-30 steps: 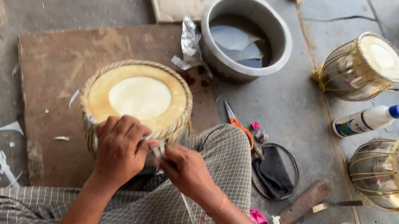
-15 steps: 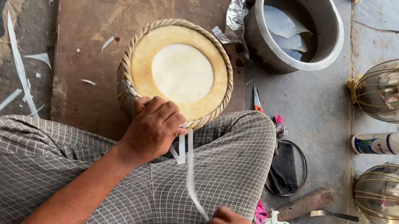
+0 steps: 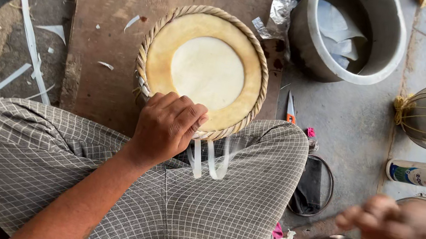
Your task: The person sits on the ground and uses a screwdriver to tighten a white strap around the rim of a drum. They repeatedly insert the tool into the strap, twist it to secure the tension, and adjust the strap's position along the drum's edge.
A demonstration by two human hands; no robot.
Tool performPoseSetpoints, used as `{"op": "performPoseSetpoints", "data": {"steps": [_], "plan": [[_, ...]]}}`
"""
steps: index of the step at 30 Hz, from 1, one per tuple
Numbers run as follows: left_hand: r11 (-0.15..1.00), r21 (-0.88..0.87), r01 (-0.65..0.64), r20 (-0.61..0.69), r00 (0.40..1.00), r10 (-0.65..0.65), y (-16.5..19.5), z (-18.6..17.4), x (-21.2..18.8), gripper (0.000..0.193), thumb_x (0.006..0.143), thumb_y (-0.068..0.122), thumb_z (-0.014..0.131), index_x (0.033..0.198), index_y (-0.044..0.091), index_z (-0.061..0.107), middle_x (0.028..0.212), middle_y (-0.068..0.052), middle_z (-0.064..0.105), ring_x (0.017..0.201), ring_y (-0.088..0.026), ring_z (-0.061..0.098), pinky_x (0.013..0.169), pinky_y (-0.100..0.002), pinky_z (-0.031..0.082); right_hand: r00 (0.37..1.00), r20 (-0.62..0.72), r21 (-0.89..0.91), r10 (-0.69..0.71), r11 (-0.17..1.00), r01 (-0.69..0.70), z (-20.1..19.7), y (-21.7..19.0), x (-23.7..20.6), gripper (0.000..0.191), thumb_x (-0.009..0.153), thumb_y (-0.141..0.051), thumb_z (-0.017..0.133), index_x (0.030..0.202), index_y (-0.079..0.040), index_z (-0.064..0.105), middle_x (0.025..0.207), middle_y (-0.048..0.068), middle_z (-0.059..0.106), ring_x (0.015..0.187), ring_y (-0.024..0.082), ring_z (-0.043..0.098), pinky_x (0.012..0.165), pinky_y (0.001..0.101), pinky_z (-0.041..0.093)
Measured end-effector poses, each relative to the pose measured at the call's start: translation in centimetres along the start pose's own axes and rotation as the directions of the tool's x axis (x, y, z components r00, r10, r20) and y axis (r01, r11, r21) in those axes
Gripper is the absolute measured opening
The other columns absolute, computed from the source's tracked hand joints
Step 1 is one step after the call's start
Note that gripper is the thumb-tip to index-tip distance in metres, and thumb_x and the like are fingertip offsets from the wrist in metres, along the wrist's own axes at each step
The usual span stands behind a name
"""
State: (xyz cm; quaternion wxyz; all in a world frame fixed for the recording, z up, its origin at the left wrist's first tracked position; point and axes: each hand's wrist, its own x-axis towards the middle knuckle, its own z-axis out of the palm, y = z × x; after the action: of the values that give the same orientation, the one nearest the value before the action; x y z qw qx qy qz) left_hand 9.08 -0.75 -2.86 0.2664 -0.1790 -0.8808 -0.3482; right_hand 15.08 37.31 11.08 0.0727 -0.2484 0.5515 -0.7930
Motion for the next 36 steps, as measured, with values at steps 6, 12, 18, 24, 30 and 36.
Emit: {"op": "performPoseSetpoints", "data": {"steps": [6,12,18,24,30,36], "plan": [[0.973,0.23,-0.033,-0.046,0.998,0.045,0.0,0.2,-0.3,0.011,0.103,0.026,0.066,0.107,0.015,0.067,0.083,0.002,0.059,0.079,-0.017,0.056,0.084,-0.039,0.035,0.907,-0.347,0.182,-0.24,0.931,0.316,-0.6,3.9,4.9,0.028,0.109,-0.037,0.063,0.119,-0.011,0.059,0.097,0.003,0.058,0.075,0.013,0.052,0.065,0.0311,0.043],[0.983,0.172,-0.058,-0.01,0.998,0.06,-0.6,0.1,-0.6,0.018,0.104,0.027,0.064,0.115,0.013,0.068,0.083,0.003,0.06,0.078,-0.016,0.056,0.083,-0.038,0.034,0.86,-0.411,-0.108,-0.303,0.953,0.284,6.0,12.8,16.2,0.023,0.121,-0.031,0.058,0.119,-0.01,0.05,0.091,0.003,0.054,0.065,0.011,0.051,0.057,0.0279,0.042],[0.992,0.12,-0.048,0.003,0.999,0.048,-0.7,0.0,-1.2,0.022,0.106,0.027,0.063,0.124,0.013,0.067,0.083,0.004,0.06,0.075,-0.015,0.054,0.082,-0.038,0.034,0.888,-0.395,-0.113,-0.236,0.972,0.208,9.5,16.8,18.0,0.024,0.12,-0.024,0.062,0.121,-0.005,0.048,0.093,0.008,0.052,0.064,0.013,0.05,0.057,0.0272,0.047],[0.987,0.159,-0.019,0.001,1.0,0.019,-0.5,0.3,-1.0,0.025,0.104,0.022,0.058,0.125,0.011,0.066,0.08,0.005,0.058,0.071,-0.013,0.052,0.079,-0.037,0.032,0.918,-0.306,-0.201,-0.252,0.96,0.197,11.7,16.5,18.4,0.021,0.118,-0.024,0.062,0.126,-0.01,0.049,0.098,0.008,0.055,0.064,0.013,0.052,0.053,0.0263,0.047],[0.988,0.15,-0.03,0.009,1.0,0.029,-0.7,0.4,-0.5,0.022,0.1,0.014,0.055,0.118,0.005,0.063,0.08,0.0,0.058,0.073,-0.017,0.054,0.08,-0.039,0.034,0.99,-0.132,-0.394,-0.053,0.919,-0.003,12.8,17.5,19.7,0.022,0.116,-0.014,0.058,0.128,-0.007,0.041,0.098,0.008,0.055,0.06,0.01,0.054,0.053,0.0212,0.046],[0.991,0.12,-0.054,-0.039,0.997,0.059,-1.1,0.4,-0.1,0.022,0.1,0.013,0.056,0.119,0.001,0.06,0.082,-0.003,0.058,0.075,-0.021,0.054,0.082,-0.041,0.034,1.0,0.017,-0.011,0.024,1.0,-0.024,11.1,19.3,20.7,0.016,0.116,-0.009,0.059,0.122,-0.008,0.044,0.091,0.009,0.054,0.057,0.01,0.051,0.052,0.0212,0.045]]}}
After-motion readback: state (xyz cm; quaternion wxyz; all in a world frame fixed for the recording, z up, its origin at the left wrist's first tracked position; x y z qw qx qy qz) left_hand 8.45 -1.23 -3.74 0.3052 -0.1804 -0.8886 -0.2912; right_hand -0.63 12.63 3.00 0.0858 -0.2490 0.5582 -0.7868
